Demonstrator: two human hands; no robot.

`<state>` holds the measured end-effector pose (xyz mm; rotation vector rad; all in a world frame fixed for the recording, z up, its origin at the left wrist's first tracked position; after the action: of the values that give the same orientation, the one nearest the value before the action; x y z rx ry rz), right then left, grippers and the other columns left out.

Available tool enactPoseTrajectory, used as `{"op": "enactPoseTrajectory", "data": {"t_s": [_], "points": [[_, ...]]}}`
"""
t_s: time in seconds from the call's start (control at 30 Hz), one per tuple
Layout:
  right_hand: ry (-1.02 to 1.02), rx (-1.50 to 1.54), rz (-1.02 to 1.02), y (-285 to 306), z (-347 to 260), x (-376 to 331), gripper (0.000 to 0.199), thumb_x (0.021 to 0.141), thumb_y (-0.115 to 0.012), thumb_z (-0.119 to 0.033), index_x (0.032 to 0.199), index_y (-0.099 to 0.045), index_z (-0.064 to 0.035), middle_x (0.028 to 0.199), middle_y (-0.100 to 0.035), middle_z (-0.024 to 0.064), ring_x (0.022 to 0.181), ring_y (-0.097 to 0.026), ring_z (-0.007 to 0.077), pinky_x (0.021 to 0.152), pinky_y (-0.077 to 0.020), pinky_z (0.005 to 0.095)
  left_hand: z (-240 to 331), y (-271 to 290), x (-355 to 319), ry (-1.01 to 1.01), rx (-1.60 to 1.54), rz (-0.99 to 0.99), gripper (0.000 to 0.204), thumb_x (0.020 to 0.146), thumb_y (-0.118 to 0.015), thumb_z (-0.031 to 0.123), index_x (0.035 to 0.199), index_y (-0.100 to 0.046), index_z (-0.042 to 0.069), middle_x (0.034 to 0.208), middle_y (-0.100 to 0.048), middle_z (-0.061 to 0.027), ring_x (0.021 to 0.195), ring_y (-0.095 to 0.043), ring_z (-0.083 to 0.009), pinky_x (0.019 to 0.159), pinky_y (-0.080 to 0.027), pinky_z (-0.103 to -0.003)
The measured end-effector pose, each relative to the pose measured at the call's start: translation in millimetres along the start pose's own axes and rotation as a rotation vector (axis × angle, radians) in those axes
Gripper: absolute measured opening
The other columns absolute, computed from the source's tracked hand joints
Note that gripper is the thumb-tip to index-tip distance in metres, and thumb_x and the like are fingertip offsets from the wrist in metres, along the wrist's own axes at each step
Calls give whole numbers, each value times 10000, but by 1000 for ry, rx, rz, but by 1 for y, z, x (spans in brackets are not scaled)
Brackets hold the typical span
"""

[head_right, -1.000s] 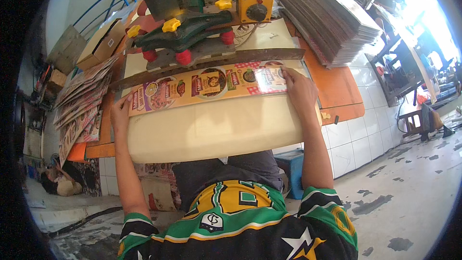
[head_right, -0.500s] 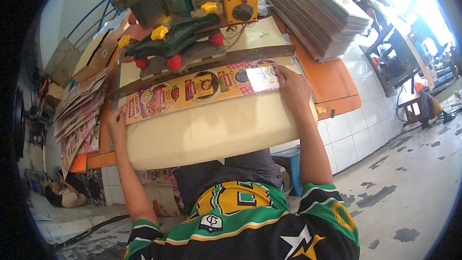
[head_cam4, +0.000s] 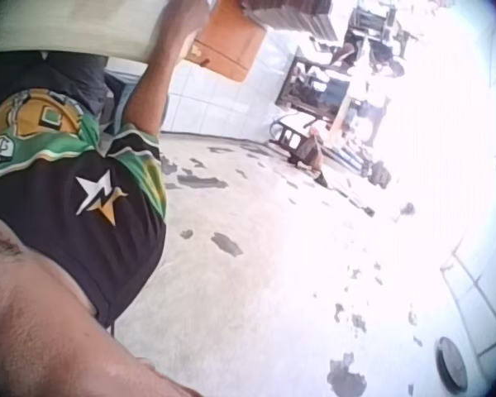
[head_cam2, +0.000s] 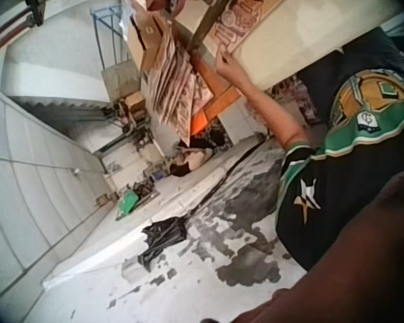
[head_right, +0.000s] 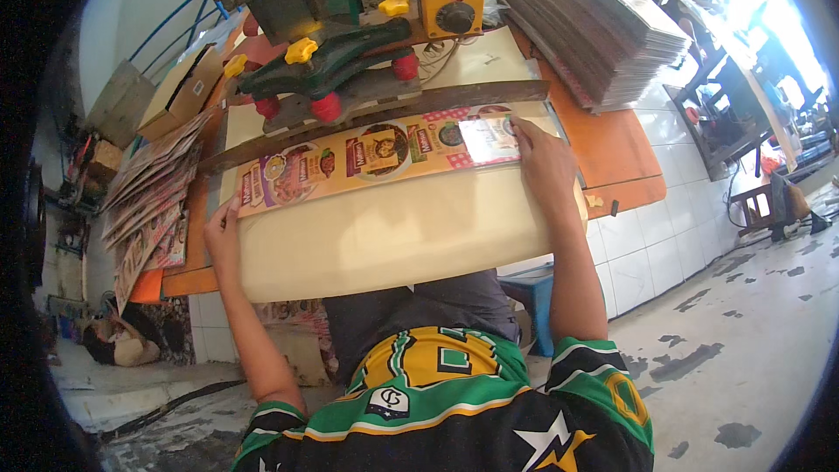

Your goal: The person aligns printed plastic sheets under a sealing bar and operates a foot pedal to heat-seal them.

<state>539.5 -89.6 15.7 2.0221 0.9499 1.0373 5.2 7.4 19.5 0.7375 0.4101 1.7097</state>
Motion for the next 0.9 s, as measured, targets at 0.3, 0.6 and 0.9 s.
{"op": "enactPoseTrajectory", "data": {"t_s": [0.3, 0.6, 0.9], "points": [[6, -37, 0, -1, 3, 1, 309, 1002, -549, -369, 1228, -720, -247, 992, -743, 133, 912, -698, 339, 765, -514, 446, -8, -1, 4, -16, -4, 9, 370, 1002, -633, 313, 1217, -725, 26, 1155, -720, -180, 1072, -664, -233, 956, -484, -331], [-9, -48, -2, -1, 3, 1, 311, 1003, -542, -381, 1217, -723, -247, 987, -740, 131, 916, -694, 343, 769, -512, 442, -11, -1, 6, 7, -17, 2, 385, 1001, -635, 321, 1216, -722, 14, 1154, -721, -181, 1067, -668, -228, 952, -485, -323], [-7, -32, 12, -2, 4, 1, 313, 1003, -538, -384, 1216, -723, -248, 976, -738, 137, 918, -690, 347, 784, -507, 445, -8, -1, 4, 22, -27, -6, 395, 1001, -631, 333, 1222, -720, 18, 1176, -720, -177, 1081, -668, -230, 969, -477, -324]]}}
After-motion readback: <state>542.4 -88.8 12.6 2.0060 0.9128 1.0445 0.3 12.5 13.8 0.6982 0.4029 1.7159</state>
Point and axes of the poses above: each hand's wrist, its own x-axis towards the middle knuckle, its own y-axis out of the back of the hand, z = x × y, the point moved 3 cm from there along x, towards the middle knuckle
